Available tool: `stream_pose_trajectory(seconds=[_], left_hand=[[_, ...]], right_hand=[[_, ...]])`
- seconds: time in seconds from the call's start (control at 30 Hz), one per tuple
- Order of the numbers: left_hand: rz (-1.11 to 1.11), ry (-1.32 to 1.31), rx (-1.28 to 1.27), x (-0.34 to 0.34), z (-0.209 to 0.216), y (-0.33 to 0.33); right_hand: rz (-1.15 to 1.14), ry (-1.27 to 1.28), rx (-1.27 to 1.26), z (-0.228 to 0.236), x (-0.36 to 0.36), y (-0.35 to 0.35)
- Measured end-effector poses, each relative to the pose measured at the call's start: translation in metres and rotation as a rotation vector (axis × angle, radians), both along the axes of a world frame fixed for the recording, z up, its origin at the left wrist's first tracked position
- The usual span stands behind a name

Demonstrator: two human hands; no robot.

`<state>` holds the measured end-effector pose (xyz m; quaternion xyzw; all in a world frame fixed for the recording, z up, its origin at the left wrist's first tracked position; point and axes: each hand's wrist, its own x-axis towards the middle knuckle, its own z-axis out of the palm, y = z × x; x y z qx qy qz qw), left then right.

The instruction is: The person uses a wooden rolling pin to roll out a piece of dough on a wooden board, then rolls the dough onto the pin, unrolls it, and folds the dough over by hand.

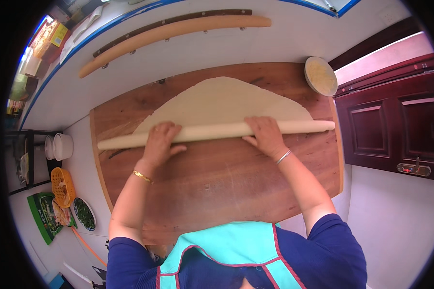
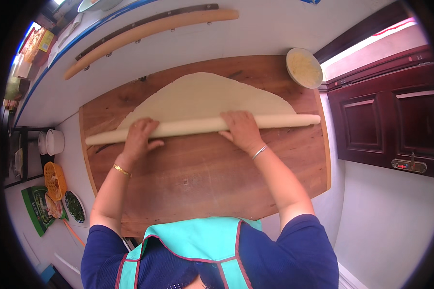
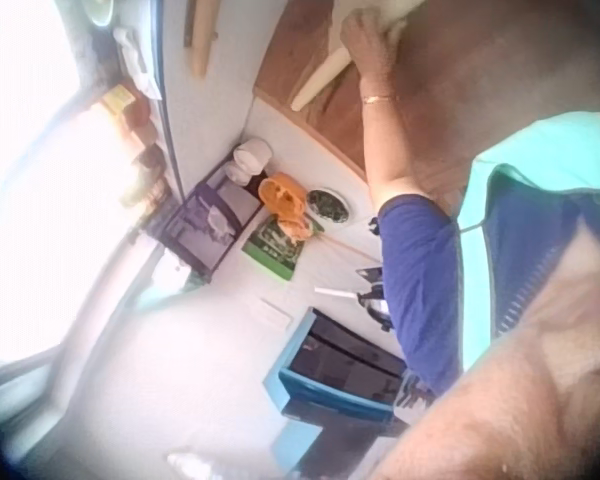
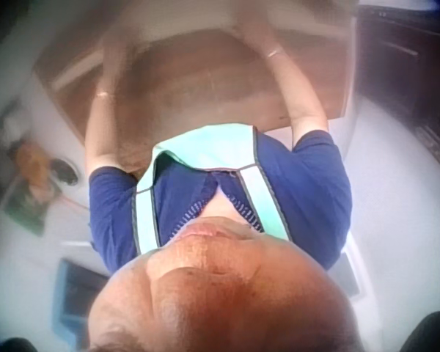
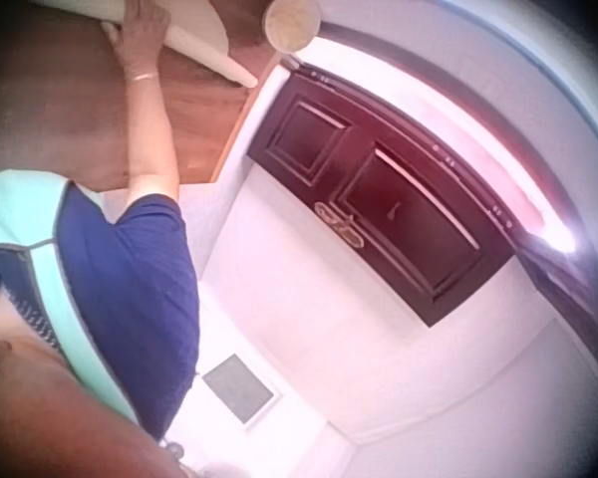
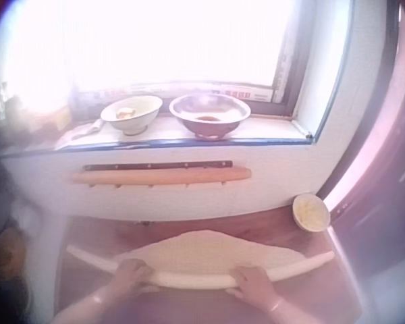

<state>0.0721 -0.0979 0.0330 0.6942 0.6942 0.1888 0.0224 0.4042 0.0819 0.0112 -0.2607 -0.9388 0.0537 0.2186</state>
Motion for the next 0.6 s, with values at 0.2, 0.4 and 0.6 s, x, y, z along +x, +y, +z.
stream_pose_trajectory(seconds=[0.2,0.4,0.6], left_hand=[[-0.097,0.049,-0.085,0.029,-0.01,0.002],[-0.107,0.027,-0.126,0.005,-0.01,0.022],[0.187,0.099,-0.184,-0.023,-0.003,-0.012]], right_hand=[[0.071,-0.123,-0.085,-0.001,0.025,-0.001],[0.068,-0.071,-0.091,-0.003,0.005,0.025],[0.144,-0.05,-0.041,0.0,-0.06,0.005]])
